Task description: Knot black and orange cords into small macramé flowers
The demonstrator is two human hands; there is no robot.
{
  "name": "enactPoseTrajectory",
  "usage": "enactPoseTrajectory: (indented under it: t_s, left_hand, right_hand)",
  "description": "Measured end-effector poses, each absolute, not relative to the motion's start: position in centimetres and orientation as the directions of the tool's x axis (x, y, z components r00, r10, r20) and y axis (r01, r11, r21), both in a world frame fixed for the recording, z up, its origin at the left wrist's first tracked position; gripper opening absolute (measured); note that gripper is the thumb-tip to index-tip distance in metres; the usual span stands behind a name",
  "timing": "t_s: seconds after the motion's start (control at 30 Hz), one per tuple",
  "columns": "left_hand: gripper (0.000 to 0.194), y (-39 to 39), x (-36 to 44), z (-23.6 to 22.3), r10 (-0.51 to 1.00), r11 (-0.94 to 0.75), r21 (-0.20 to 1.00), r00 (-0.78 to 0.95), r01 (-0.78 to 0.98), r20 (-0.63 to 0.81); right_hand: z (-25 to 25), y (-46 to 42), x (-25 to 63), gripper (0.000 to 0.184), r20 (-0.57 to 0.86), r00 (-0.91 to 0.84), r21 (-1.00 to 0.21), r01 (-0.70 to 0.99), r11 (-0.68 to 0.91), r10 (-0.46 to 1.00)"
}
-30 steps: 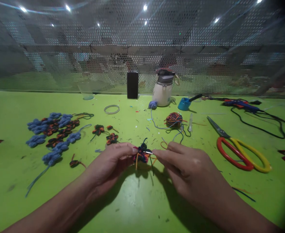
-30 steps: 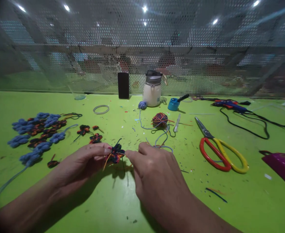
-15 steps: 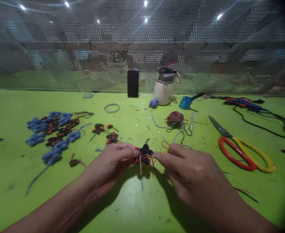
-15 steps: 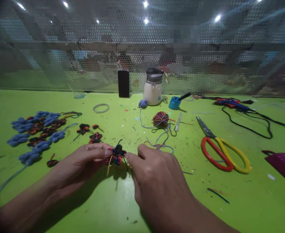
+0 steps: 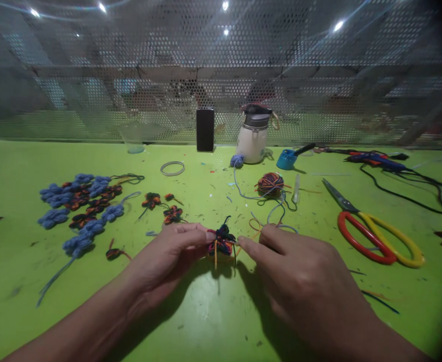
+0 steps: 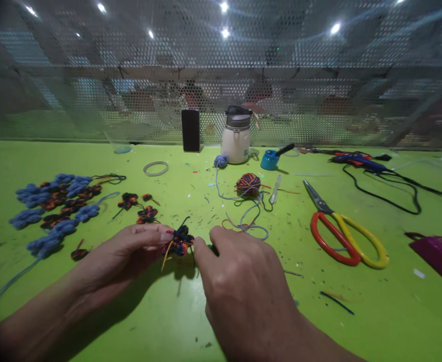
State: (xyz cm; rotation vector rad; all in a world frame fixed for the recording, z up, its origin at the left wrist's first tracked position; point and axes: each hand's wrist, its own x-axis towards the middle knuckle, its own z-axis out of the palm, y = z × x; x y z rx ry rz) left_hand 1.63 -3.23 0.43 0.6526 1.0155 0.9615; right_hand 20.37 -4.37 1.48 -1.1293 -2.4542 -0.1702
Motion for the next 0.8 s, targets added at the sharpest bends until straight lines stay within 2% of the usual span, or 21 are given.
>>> enactPoseTrajectory:
  t_s: [0.23,0.37,0.63,0.8]
  left_hand:
    - [0.006,-3.16,1.50,0.16,0.901,0.432,0.822,0.220,-0.370,-0.374]
    - [0.006,-3.24,1.39,0.15,0.901,0.432,0.812,0.217,-0.393,-0.374]
    - [0.003,-3.25,1.39,0.34,0.900,0.436,0.819,0.204,-0.373,-0.386]
    - [0.002,-3.31,1.35,0.21,0.889,0.457,0.808,0.211,-0.373,-0.406]
  right_hand:
    - [1.31,-4.43,20.11,0.018,0.499,-0.567,-0.034,0.743,0.668,0.656]
    - [1.55,-4.53,20.32,0.018,0.497,-0.567,-0.045,0.739,0.672,0.657]
    - [1.92,-4.69,20.30,0.021,0.521,-0.598,0.021,0.722,0.692,0.609]
    - [1.76,-4.72,20.31,0.019,0.506,-0.605,0.001,0.713,0.701,0.615]
